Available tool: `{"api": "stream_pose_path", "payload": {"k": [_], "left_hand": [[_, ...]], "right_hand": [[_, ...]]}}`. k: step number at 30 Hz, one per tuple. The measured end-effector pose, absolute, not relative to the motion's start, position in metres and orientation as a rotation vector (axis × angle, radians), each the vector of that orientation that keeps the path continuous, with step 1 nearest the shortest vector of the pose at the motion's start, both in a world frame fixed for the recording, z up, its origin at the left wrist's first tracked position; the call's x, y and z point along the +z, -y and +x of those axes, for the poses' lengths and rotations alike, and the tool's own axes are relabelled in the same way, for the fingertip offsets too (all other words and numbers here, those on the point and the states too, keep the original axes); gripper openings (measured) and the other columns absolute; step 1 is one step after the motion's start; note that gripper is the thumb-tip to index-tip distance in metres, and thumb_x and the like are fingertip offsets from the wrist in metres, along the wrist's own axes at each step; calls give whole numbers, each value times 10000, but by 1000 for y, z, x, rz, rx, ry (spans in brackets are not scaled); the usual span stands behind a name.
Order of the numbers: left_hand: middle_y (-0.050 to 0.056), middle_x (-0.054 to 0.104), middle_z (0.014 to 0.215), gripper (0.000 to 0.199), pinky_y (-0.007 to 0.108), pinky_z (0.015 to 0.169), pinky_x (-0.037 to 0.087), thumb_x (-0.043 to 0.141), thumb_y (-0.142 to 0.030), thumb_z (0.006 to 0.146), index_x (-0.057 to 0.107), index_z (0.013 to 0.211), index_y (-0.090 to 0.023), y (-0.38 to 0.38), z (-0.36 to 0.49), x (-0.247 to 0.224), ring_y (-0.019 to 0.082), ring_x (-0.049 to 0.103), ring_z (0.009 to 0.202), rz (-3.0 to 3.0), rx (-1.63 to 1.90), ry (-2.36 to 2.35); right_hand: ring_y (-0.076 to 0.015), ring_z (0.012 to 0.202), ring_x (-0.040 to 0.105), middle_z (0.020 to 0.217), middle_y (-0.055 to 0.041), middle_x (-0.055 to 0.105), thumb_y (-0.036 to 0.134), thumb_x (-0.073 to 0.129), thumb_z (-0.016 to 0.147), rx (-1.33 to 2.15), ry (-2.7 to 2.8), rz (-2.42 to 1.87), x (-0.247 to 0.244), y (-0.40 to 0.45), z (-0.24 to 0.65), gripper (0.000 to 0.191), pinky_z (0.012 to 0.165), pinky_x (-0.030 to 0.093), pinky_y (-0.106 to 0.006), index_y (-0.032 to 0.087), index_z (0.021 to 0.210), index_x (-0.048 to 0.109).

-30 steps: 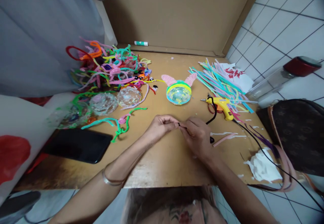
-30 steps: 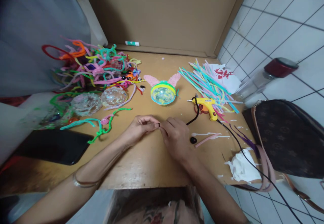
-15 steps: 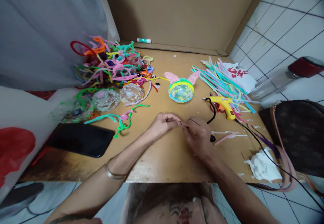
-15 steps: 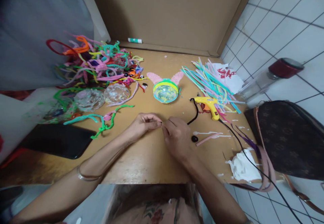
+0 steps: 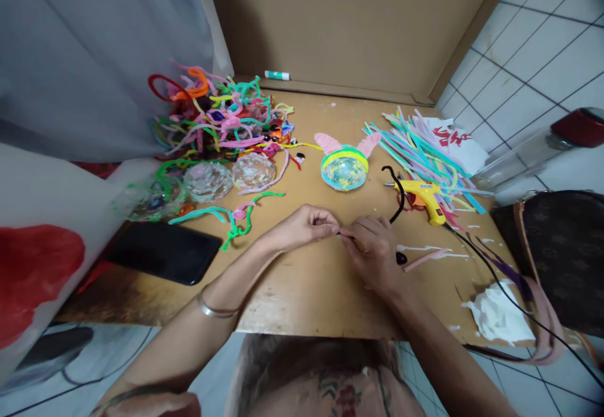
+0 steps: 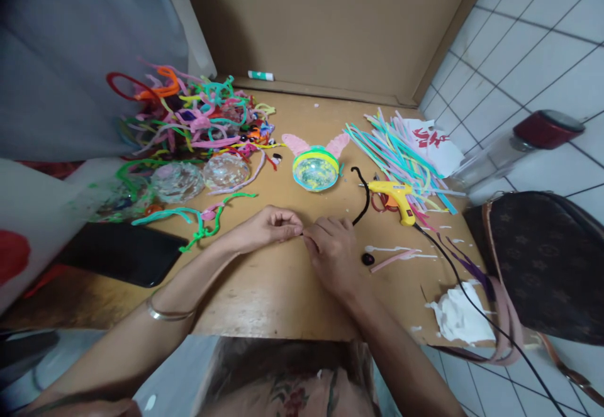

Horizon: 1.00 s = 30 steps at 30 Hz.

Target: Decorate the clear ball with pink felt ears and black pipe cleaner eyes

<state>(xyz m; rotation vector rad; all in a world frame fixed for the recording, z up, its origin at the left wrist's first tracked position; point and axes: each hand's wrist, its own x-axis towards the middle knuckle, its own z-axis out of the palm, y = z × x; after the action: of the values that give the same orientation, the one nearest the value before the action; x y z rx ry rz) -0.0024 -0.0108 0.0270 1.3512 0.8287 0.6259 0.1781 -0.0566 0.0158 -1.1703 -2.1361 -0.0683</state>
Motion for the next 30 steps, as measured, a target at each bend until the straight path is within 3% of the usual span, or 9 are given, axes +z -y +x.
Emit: {"api": "stream_pose_path", "payload": {"k": [5,8,13,22,30], "left_hand": [[13,637,620,232,216,577,372,770,-343,611,692,658,-129,11,-1,26,90,490,576,1285,693,-844],[-17,571,549,245,200,511,299,760,-356,622,682,657,-126,14,2,26,60,416,505,1216,768,-906],[-60,457,480,319,209,453,166,776,-401,589,660,687,-121,19,14,19,29,283,428,1017,890,-955],[-64,439,485,273,197,456,181,793,-305,552,610,606,-109,32,36,18,18,304,443,616,1107,-846],[-65,439,497,290,167,445,186,822,-250,509,592,602,-101,39,41,16,4,304,443,390,1068,-782]], "right_hand": [[-148,668,566,690,-7,646,185,594,881,-14,2071,-1170,17,56,179,137,653,330,-301,194,758,653],[-162,710,587,749,-26,667,207,610,876,-37,2024,-1198,18,55,180,64,663,368,-300,191,850,666],[-155,668,558,726,-40,628,178,514,917,-46,1956,-1196,18,56,176,149,605,398,-279,187,848,646],[-136,589,494,615,-14,558,117,482,925,-409,2015,-1255,20,65,157,221,570,344,-267,176,744,594],[-171,643,517,698,-48,602,142,466,928,-500,2055,-1258,11,67,162,172,596,348,-291,141,926,639]]}}
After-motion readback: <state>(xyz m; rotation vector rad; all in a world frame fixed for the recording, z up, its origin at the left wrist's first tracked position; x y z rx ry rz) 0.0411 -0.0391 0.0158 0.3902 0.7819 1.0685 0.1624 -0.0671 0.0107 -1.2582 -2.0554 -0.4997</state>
